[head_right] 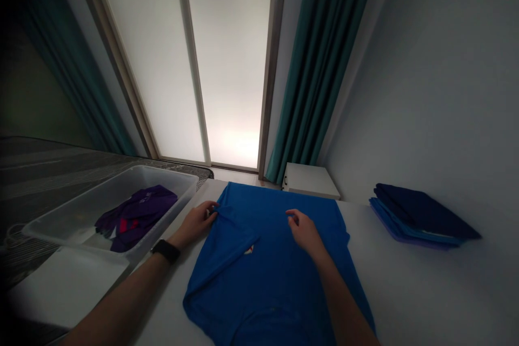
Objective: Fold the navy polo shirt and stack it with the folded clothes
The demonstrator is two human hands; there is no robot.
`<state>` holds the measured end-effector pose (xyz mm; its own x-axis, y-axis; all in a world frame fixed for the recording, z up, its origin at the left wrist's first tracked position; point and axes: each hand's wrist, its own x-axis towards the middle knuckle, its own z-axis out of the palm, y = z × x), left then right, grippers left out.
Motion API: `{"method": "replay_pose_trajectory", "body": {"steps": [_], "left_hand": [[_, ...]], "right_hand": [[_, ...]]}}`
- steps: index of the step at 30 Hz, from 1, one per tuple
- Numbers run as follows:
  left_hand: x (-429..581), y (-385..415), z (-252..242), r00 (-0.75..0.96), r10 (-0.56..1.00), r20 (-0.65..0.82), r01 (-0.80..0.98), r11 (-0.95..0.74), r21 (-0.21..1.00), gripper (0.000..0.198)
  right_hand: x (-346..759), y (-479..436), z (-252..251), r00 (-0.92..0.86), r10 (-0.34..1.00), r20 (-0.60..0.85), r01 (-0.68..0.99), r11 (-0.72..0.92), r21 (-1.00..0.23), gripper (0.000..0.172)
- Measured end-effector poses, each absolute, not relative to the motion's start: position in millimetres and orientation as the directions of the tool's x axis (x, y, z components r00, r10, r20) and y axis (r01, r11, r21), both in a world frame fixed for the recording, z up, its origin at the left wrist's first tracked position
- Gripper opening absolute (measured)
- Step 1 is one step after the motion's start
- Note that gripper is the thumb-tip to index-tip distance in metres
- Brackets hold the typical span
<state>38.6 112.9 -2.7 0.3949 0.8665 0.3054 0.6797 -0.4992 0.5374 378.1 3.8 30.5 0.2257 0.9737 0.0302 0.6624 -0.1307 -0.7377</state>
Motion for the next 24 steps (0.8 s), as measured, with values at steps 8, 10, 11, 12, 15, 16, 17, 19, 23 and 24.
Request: {"method": "replay_pose_trajectory", "body": {"steps": [8,10,11,12,15,16,17,19,23,24], "left_hand": [[38.9,117.3,-5.7,0.419,0.842,0.340,0.555,-0.534,0.638,0.023],[40.4,117.3,-4.4,0.410,0.846,0.341,0.551,-0.527,0.646,0.022],[41.1,117.1,-3.5,0.406,0.850,0.337,0.554,-0.522,0.649,0.022],[41.7,116.6,-2.4,0.403,0.854,0.330,0.558,-0.515,0.651,0.022],[42.8,114.2,1.3,0.389,0.866,0.314,0.565,-0.494,0.661,0.023],[42.9,113.2,2.5,0.384,0.870,0.310,0.566,-0.487,0.665,0.023],[43.0,112.2,3.6,0.381,0.873,0.305,0.568,-0.481,0.668,0.024],[43.1,110.6,5.4,0.380,0.876,0.296,0.570,-0.474,0.671,0.025],[43.0,109.3,6.9,0.390,0.872,0.296,0.562,-0.480,0.674,0.024],[42.9,109.2,7.2,0.391,0.871,0.299,0.558,-0.482,0.676,0.024]], "right_hand": [[378.0,-2.8,40.5,0.112,0.993,-0.040,0.746,-0.111,-0.657,0.029],[360.3,-4.4,41.4,0.006,0.999,-0.042,0.796,-0.031,-0.604,0.027],[350.3,-4.9,41.5,-0.034,0.999,-0.039,0.824,0.005,-0.567,0.025],[340.2,-5.2,41.3,-0.066,0.997,-0.036,0.850,0.038,-0.525,0.024],[313.2,-4.6,39.0,-0.087,0.996,-0.029,0.913,0.068,-0.403,0.021],[306.2,-4.1,38.0,-0.077,0.997,-0.028,0.925,0.061,-0.376,0.020],[300.5,-3.6,36.8,-0.065,0.997,-0.028,0.933,0.051,-0.357,0.018],[292.2,-2.9,34.7,-0.048,0.998,-0.033,0.938,0.034,-0.345,0.016],[285.6,-4.3,31.5,-0.057,0.998,-0.014,0.945,0.049,-0.324,0.013],[285.3,-4.9,30.9,-0.061,0.998,-0.005,0.946,0.057,-0.321,0.013]]}}
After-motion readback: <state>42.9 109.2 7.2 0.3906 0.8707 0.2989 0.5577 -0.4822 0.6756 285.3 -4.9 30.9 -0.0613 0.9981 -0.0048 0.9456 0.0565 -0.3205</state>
